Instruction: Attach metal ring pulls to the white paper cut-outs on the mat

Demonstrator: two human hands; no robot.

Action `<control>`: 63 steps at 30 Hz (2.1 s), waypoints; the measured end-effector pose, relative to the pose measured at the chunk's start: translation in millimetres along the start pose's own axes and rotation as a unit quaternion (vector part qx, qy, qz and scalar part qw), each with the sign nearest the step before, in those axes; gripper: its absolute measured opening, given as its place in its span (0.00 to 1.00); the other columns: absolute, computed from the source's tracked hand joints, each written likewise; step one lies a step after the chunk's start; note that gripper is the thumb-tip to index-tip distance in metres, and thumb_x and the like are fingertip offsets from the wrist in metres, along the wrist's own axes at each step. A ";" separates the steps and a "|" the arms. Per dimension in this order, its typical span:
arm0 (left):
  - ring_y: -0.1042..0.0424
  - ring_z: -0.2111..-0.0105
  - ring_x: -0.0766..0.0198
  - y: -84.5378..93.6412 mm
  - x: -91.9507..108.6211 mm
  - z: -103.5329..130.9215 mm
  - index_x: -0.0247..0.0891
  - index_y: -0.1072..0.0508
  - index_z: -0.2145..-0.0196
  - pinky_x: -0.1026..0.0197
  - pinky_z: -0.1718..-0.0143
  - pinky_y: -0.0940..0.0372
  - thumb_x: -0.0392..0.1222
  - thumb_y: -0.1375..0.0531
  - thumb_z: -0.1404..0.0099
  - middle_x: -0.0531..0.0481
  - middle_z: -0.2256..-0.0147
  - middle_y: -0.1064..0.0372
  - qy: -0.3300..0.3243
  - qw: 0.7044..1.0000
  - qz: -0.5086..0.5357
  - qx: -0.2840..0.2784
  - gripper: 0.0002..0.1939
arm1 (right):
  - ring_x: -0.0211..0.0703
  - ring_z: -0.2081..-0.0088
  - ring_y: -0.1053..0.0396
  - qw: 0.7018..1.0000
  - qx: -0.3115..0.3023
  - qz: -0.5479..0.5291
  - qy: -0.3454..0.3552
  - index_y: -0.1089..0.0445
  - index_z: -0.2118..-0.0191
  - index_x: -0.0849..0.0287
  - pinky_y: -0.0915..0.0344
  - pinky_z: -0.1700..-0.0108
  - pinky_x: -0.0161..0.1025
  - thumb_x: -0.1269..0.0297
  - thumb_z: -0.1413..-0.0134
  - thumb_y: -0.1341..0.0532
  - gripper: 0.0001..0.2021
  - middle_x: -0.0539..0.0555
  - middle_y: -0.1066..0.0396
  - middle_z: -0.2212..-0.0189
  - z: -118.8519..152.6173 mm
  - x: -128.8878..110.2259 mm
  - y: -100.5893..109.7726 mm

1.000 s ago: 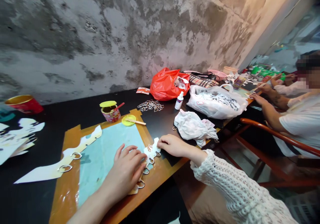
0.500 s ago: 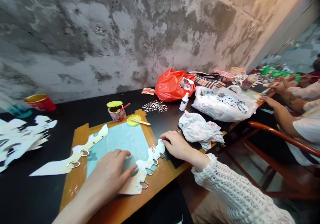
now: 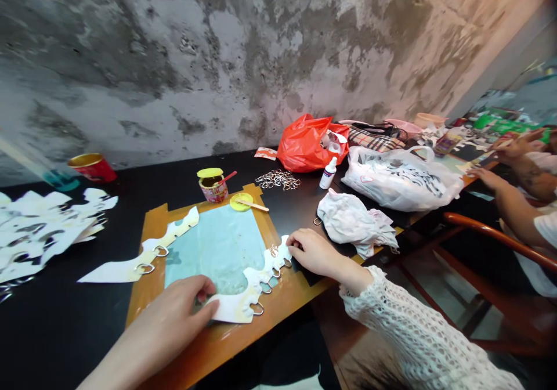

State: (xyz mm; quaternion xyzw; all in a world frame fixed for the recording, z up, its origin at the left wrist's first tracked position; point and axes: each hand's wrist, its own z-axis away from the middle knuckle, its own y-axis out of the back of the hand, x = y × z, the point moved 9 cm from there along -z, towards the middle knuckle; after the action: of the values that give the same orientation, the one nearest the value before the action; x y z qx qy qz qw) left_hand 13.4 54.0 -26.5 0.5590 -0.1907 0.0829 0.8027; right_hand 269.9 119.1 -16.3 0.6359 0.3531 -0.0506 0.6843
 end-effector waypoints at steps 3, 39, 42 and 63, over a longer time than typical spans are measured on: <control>0.25 0.57 0.51 -0.2 -1.2 2.6 0.43 0.28 0.53 0.54 0.58 0.31 0.58 0.41 0.42 0.45 0.57 0.26 -0.002 1.000 -0.001 0.020 0.24 | 0.43 0.60 0.31 1.000 0.000 -0.003 0.003 0.27 0.63 0.60 0.37 0.54 0.39 0.73 0.40 0.45 0.09 0.56 0.27 0.63 3.0 -1.8 1.0; 0.33 0.60 0.53 -14.6 94.5 -29.5 0.39 0.28 0.65 0.53 0.58 0.40 0.41 0.40 0.36 0.47 0.65 0.29 -0.178 0.978 -0.001 0.104 0.04 | 0.42 0.65 0.38 1.000 -0.012 -0.008 -0.008 0.30 0.72 0.59 0.45 0.59 0.37 0.70 0.42 0.42 0.08 0.53 0.28 0.70 15.7 -55.9 -29.0; 0.33 0.60 0.54 -16.3 91.6 -33.2 0.40 0.28 0.65 0.54 0.58 0.40 0.40 0.39 0.38 0.48 0.65 0.29 -0.175 0.979 0.017 0.103 0.03 | 0.42 0.64 0.38 1.000 -0.021 -0.009 -0.005 0.30 0.72 0.59 0.45 0.60 0.36 0.71 0.44 0.41 0.07 0.52 0.28 0.70 12.8 -60.0 -27.8; 0.33 0.62 0.57 -23.0 89.7 -45.6 0.41 0.26 0.67 0.56 0.59 0.41 0.37 0.38 0.42 0.50 0.67 0.28 -0.159 0.982 0.088 0.058 0.04 | 0.48 0.61 0.41 0.981 0.055 0.055 0.176 0.32 0.63 0.62 0.39 0.56 0.43 0.70 0.36 0.46 0.07 0.59 0.31 0.64 32.7 -68.4 -39.6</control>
State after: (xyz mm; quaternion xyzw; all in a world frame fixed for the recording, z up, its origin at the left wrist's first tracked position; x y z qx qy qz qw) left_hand 113.1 80.8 -24.5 0.5915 -0.3597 0.0741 0.7178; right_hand 212.1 56.1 -13.7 0.6900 0.4294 0.0805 0.5772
